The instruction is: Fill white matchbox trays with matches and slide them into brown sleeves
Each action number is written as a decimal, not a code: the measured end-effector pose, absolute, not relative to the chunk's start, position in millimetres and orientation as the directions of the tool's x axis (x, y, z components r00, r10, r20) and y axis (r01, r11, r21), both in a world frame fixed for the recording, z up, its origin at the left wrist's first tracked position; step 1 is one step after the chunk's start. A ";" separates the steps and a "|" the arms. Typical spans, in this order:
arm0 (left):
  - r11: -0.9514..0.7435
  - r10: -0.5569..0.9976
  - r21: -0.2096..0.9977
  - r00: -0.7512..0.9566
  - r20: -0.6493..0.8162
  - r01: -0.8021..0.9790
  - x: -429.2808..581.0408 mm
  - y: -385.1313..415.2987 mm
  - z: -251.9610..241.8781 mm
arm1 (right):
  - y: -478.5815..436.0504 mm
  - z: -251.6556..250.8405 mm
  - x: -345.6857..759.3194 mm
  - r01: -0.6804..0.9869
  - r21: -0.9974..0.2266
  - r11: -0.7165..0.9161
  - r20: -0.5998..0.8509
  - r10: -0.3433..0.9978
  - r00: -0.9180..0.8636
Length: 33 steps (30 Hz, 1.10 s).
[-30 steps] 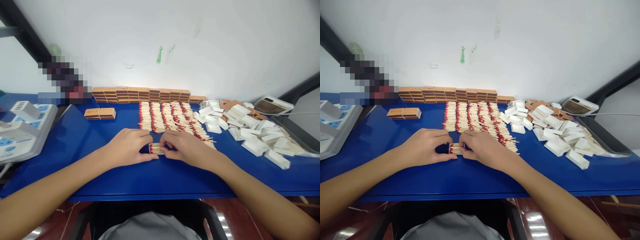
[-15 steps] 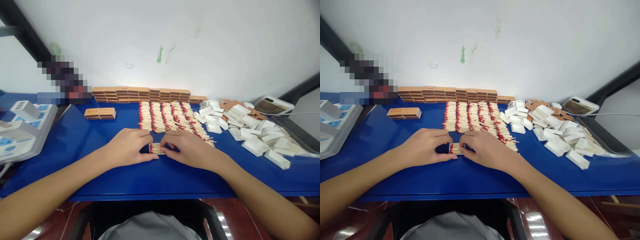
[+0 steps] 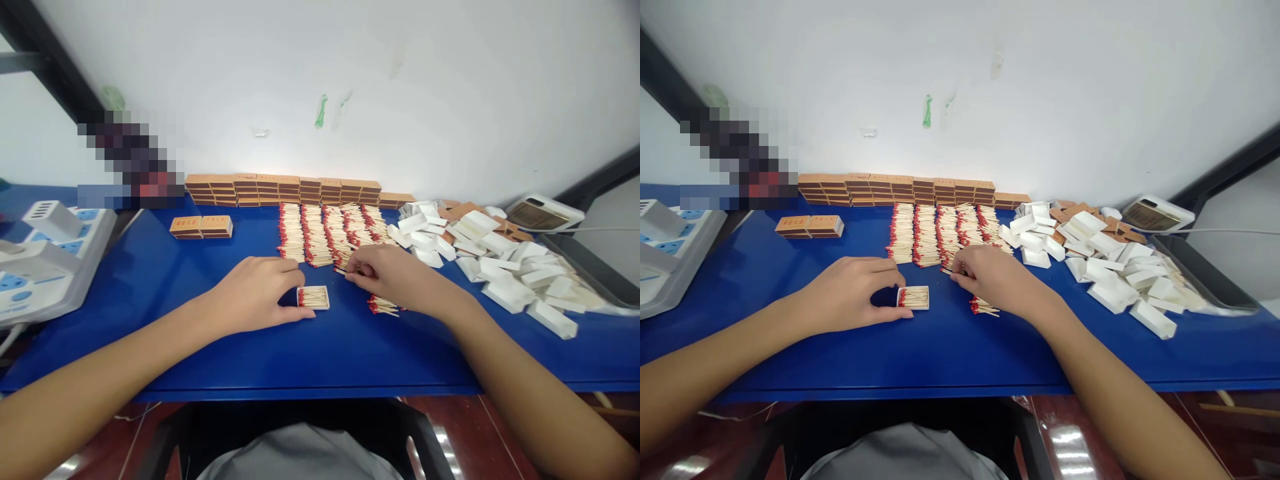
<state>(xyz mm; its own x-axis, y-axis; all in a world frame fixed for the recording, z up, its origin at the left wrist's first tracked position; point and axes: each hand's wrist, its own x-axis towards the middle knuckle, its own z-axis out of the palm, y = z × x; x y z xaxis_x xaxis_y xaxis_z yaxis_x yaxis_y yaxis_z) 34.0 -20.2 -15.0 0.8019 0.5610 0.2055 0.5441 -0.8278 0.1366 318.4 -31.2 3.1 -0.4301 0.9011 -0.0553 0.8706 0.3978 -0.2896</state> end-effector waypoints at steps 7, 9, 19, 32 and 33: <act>-0.816 0.575 0.172 0.805 0.149 0.551 32.8 -19.2 -14.0 | -32.9 -0.2 316.0 0.868 -0.282 0.408 -0.078 0.892 -0.445; -0.812 0.582 0.163 0.801 0.139 0.561 33.7 -20.1 -13.9 | -34.8 0.2 314.3 0.849 -0.308 0.430 -0.051 0.884 -0.466; -0.809 0.587 0.143 0.798 0.135 0.570 37.9 -20.3 -14.3 | -54.8 -5.5 278.8 0.716 -0.420 0.557 0.014 0.793 -0.609; -0.819 0.573 0.127 0.803 0.163 0.559 37.6 -20.6 -15.4 | -55.2 -9.0 280.1 0.690 -0.416 0.592 0.082 0.781 -0.620; -0.819 0.574 0.128 0.802 0.166 0.559 37.6 -20.5 -15.6 | -54.8 -8.5 281.7 0.688 -0.409 0.600 0.097 0.778 -0.621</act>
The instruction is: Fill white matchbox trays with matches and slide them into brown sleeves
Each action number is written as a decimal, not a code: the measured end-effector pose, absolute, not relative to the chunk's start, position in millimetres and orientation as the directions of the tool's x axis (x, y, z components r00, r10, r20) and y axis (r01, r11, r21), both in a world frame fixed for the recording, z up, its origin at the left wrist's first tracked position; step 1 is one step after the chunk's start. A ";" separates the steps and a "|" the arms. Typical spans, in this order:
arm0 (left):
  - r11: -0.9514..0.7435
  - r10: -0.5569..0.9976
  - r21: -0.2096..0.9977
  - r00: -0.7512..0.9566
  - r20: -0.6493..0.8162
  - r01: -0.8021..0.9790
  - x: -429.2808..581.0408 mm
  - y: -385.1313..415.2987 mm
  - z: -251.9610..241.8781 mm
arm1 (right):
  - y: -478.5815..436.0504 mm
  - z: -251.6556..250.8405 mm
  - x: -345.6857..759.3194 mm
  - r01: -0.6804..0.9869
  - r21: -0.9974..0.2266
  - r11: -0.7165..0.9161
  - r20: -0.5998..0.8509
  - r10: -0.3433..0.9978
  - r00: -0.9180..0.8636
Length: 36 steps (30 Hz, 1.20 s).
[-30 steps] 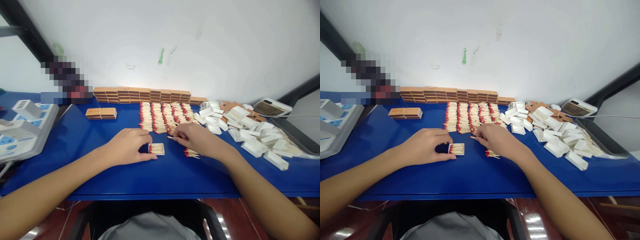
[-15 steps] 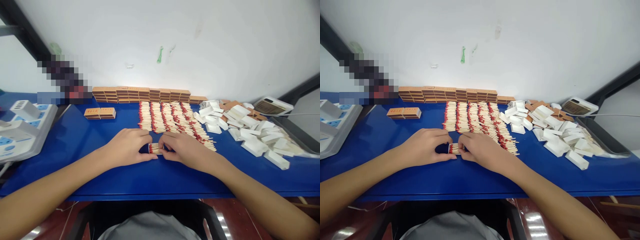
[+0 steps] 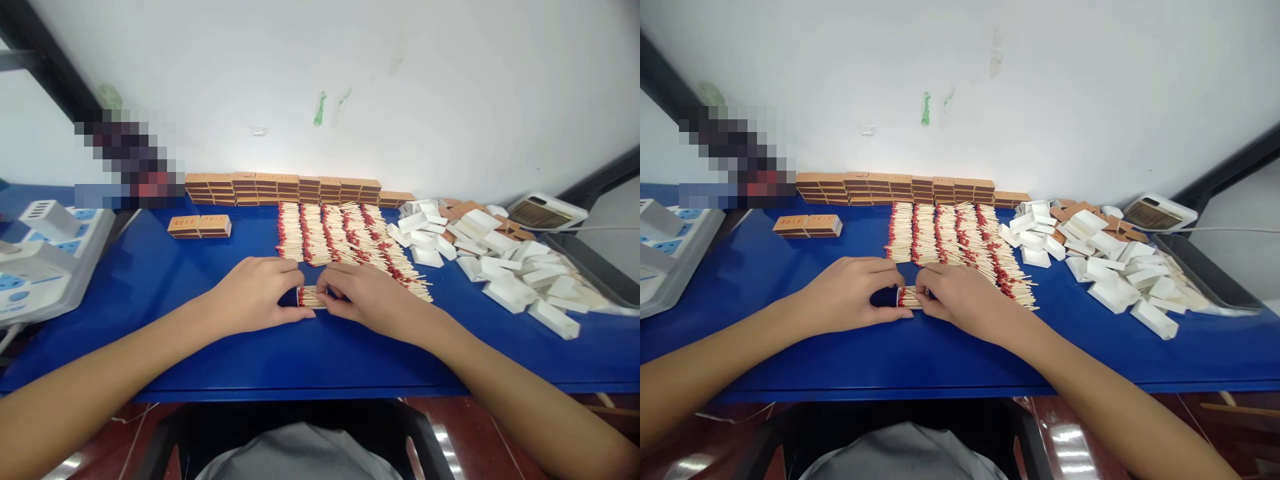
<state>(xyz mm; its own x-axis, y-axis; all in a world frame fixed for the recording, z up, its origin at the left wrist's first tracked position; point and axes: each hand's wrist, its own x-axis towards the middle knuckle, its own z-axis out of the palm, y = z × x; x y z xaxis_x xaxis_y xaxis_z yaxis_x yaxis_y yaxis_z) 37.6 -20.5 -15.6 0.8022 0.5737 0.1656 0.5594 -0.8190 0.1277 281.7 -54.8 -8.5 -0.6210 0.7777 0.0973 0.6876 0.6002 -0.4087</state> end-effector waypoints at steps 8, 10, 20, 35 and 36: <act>-0.812 0.583 0.118 0.795 0.168 0.571 34.9 -20.7 -15.7 | -39.8 9.7 322.2 0.833 -0.263 0.487 0.192 0.872 -0.449; -0.810 0.586 0.116 0.794 0.163 0.574 34.6 -21.1 -15.3 | -36.4 10.9 327.5 0.867 -0.235 0.439 0.111 0.898 -0.425; -0.806 0.592 0.117 0.790 0.159 0.581 34.7 -20.8 -14.6 | -30.9 -1.8 317.3 0.884 -0.207 0.419 -0.027 0.901 -0.434; -0.825 0.563 0.075 0.804 0.192 0.560 36.4 -22.5 -13.2 | -43.3 -7.3 296.8 0.728 -0.321 0.605 0.223 0.796 -0.563; -0.828 0.559 0.074 0.805 0.197 0.556 36.8 -22.5 -13.1 | -46.9 -7.3 291.3 0.707 -0.334 0.623 0.224 0.782 -0.582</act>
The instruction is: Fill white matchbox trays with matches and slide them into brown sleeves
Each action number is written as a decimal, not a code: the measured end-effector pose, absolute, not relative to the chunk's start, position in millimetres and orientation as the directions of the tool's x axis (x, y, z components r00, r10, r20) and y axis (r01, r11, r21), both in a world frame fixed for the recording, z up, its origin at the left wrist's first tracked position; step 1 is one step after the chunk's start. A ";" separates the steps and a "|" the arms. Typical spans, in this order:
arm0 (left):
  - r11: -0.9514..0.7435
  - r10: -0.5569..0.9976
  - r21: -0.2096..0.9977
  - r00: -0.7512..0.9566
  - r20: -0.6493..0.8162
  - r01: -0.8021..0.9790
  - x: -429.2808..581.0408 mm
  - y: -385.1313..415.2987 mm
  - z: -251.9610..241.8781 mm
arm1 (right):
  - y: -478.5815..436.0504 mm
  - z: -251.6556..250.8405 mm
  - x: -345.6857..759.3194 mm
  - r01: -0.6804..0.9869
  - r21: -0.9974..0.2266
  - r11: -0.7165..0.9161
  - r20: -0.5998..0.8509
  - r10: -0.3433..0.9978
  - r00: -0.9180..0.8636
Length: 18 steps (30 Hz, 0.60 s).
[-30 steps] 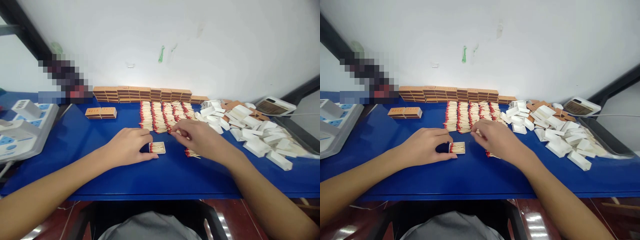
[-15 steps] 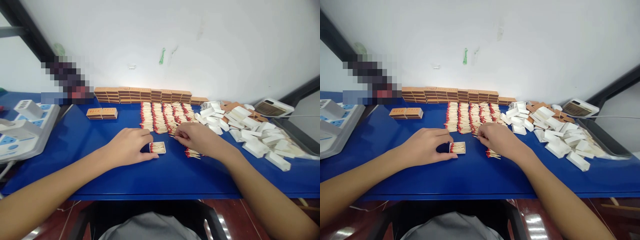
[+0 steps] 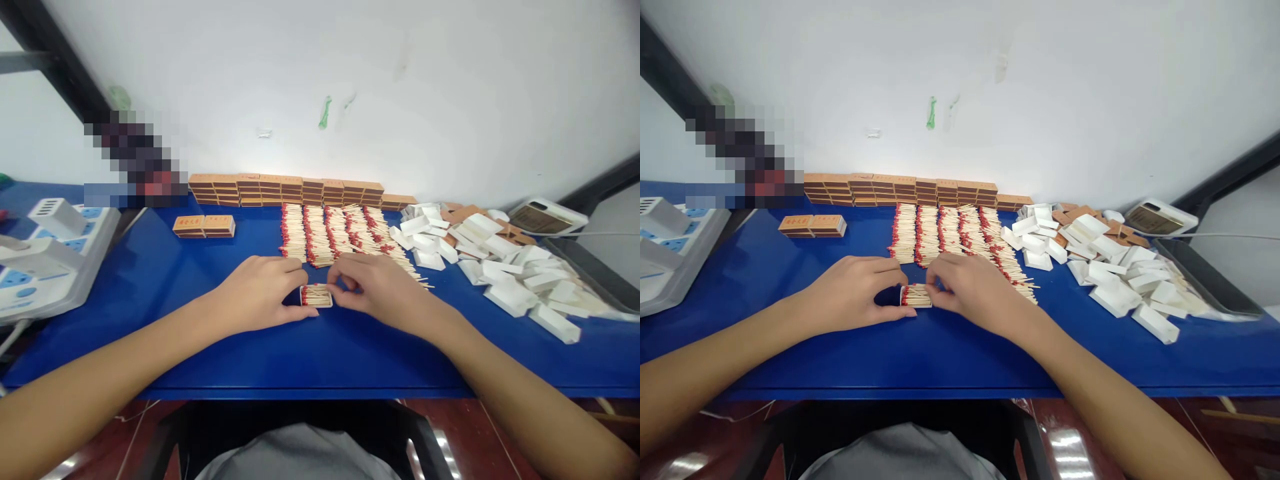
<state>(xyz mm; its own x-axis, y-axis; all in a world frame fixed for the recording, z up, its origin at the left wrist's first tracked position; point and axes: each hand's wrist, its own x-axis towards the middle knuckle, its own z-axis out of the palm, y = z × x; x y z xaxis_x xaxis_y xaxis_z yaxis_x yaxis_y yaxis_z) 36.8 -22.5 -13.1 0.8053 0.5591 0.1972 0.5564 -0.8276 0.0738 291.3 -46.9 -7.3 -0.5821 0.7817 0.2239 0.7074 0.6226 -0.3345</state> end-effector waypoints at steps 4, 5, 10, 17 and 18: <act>-0.837 0.544 0.063 0.811 0.214 0.544 37.9 -22.5 -13.7 | -56.7 -7.3 277.6 0.695 -0.366 0.619 0.178 0.780 -0.600; -0.837 0.543 0.062 0.812 0.215 0.544 37.8 -22.5 -14.0 | -57.5 -7.2 276.7 0.696 -0.384 0.607 0.169 0.787 -0.594; -0.839 0.538 0.051 0.814 0.220 0.541 37.6 -23.5 -14.1 | -56.5 -6.2 278.2 0.691 -0.433 0.579 0.128 0.798 -0.589; -0.854 0.513 0.039 0.827 0.231 0.519 37.1 -23.0 -14.1 | -53.0 -13.1 279.1 0.669 -0.417 0.616 0.168 0.775 -0.609; -0.855 0.511 0.038 0.828 0.232 0.517 36.8 -22.7 -14.6 | -52.9 -13.5 279.2 0.669 -0.412 0.618 0.182 0.776 -0.604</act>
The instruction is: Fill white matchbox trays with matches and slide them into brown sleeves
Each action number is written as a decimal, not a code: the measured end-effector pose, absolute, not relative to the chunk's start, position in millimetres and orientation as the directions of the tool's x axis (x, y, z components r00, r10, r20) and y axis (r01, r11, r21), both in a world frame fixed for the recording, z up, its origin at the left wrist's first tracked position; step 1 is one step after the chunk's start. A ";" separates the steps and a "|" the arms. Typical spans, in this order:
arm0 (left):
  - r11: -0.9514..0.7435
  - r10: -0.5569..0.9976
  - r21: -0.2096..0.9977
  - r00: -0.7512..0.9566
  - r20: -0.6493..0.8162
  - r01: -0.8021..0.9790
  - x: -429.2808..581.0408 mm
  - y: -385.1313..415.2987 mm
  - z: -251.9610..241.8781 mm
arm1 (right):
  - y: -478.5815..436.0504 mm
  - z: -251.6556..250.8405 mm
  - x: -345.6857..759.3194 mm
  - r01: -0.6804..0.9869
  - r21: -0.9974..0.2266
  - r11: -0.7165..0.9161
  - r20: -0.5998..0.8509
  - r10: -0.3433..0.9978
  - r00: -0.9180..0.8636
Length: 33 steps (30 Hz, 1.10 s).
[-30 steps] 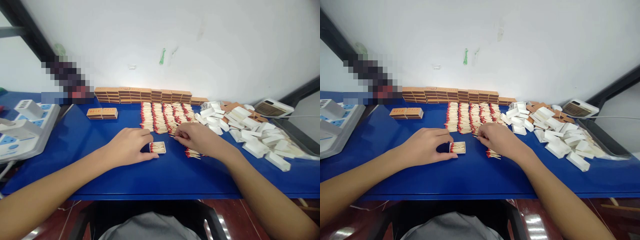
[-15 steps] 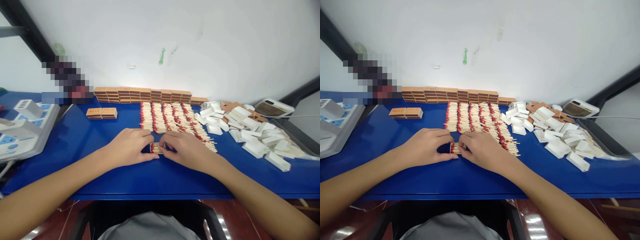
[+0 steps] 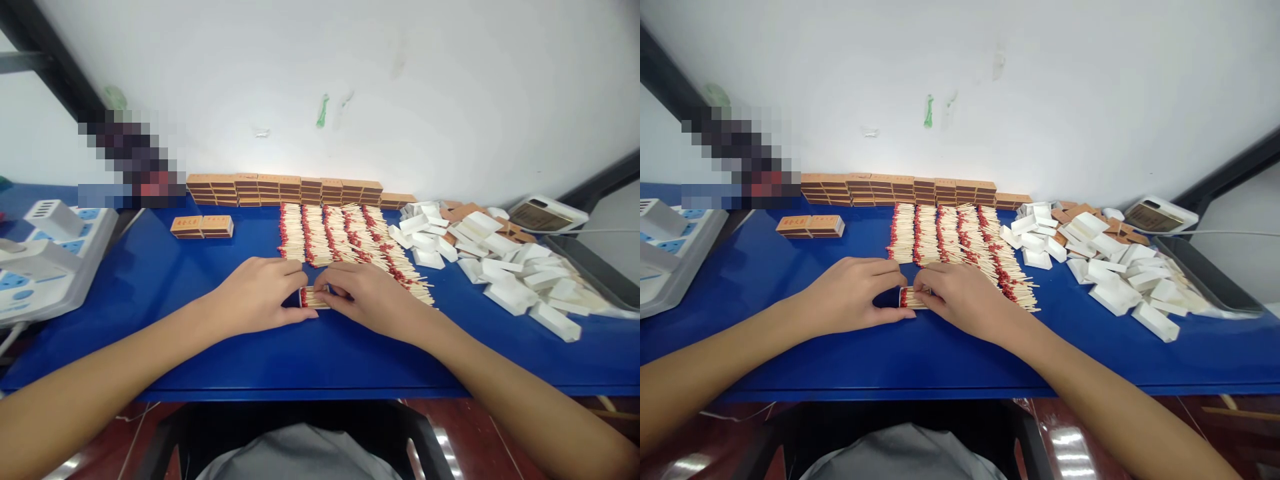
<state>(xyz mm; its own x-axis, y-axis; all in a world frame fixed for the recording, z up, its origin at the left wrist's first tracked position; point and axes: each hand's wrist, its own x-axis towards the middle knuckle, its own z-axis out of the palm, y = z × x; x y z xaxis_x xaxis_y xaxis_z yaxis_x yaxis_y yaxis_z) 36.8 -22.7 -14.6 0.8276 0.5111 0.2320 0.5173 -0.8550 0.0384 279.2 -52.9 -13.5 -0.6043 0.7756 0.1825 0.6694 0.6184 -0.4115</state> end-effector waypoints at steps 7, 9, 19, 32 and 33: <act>-0.859 0.504 0.045 0.829 0.241 0.509 35.9 -22.4 -16.2 | -54.3 -12.0 277.8 0.700 -0.388 0.599 0.184 0.795 -0.578; -0.860 0.504 0.048 0.830 0.237 0.509 36.0 -22.3 -16.2 | -55.0 -12.1 277.0 0.689 -0.403 0.603 0.180 0.790 -0.586; -0.841 0.537 0.054 0.821 0.195 0.538 34.8 -21.6 -15.5 | -47.0 -15.6 286.2 0.679 -0.376 0.631 0.253 0.775 -0.580; -0.838 0.541 0.032 0.823 0.172 0.544 32.5 -20.8 -12.4 | -28.2 -25.7 289.7 0.805 -0.129 0.579 0.258 0.804 -0.537; -0.839 0.540 0.031 0.824 0.174 0.543 32.1 -20.9 -12.8 | -27.2 -26.1 289.4 0.807 -0.123 0.578 0.260 0.803 -0.536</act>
<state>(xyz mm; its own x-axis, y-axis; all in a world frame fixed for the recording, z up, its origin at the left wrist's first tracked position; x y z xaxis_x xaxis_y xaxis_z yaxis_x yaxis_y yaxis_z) 32.1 -20.9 -12.8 0.8237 0.5398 0.1737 0.5433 -0.8390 0.0308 289.4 -27.2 -26.1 -0.5357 0.8033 0.2602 0.8067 0.5779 -0.1233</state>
